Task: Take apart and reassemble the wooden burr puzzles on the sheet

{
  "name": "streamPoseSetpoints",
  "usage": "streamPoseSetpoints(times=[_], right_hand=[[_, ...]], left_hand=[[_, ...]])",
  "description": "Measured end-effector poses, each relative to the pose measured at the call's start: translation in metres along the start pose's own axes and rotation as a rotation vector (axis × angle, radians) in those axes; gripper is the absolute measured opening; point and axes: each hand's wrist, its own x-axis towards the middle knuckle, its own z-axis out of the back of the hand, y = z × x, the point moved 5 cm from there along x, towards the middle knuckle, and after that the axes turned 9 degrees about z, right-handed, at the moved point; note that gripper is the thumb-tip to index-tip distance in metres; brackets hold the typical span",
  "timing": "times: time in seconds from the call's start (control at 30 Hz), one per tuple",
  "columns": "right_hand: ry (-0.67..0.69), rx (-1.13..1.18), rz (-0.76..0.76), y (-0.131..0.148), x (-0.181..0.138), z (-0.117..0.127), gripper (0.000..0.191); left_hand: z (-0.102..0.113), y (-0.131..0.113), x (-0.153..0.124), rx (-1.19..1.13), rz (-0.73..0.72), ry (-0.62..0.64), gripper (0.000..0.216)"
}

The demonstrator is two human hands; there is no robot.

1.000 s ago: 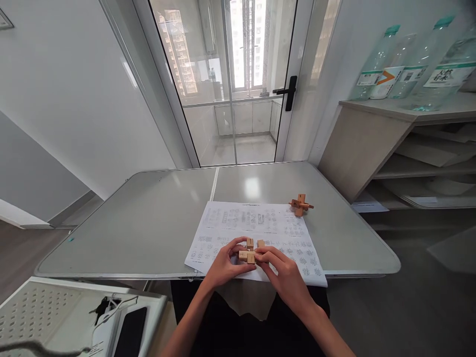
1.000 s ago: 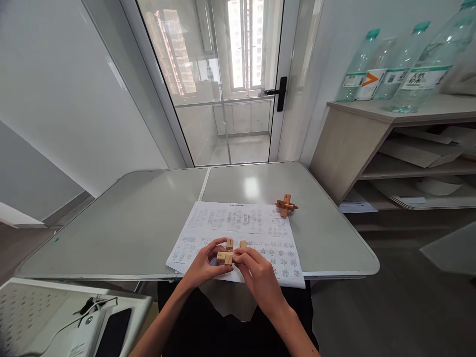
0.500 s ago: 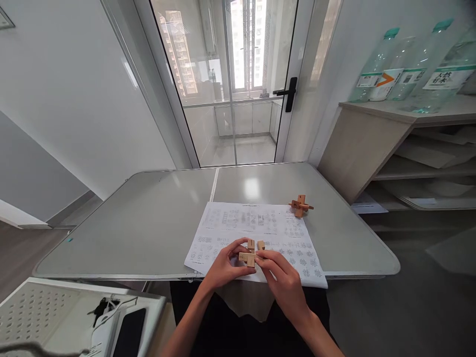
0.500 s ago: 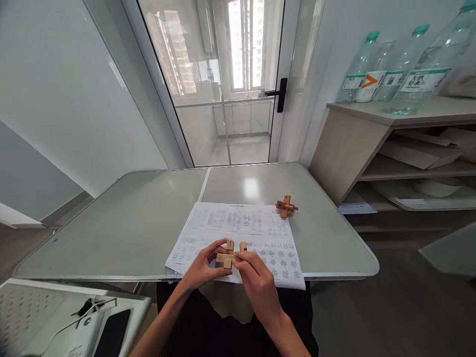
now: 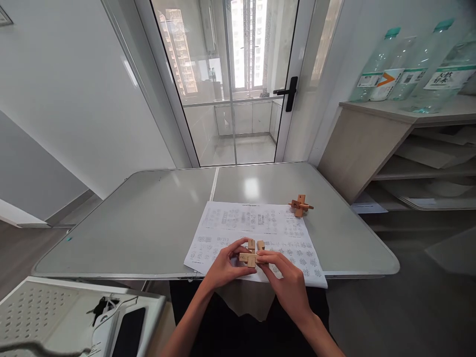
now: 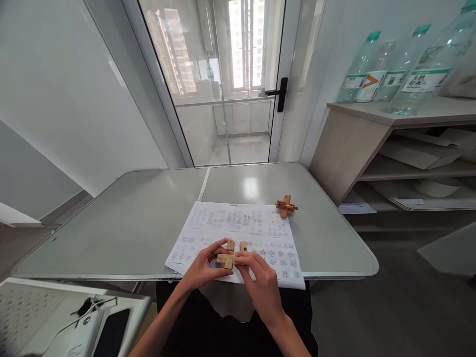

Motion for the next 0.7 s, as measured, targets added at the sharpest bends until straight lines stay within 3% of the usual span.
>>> streamPoseSetpoints(times=[0.4,0.7], right_hand=[[0.008,-0.045,0.078,0.006,0.0,0.002,0.019],[0.023,-0.026,-0.095,-0.01,-0.002,0.004,0.018]], left_hand=[[-0.001,-0.005,-0.002,0.011,0.009,0.011,0.076],[0.004,0.0,0.003,-0.049,0.021,-0.066,0.079]])
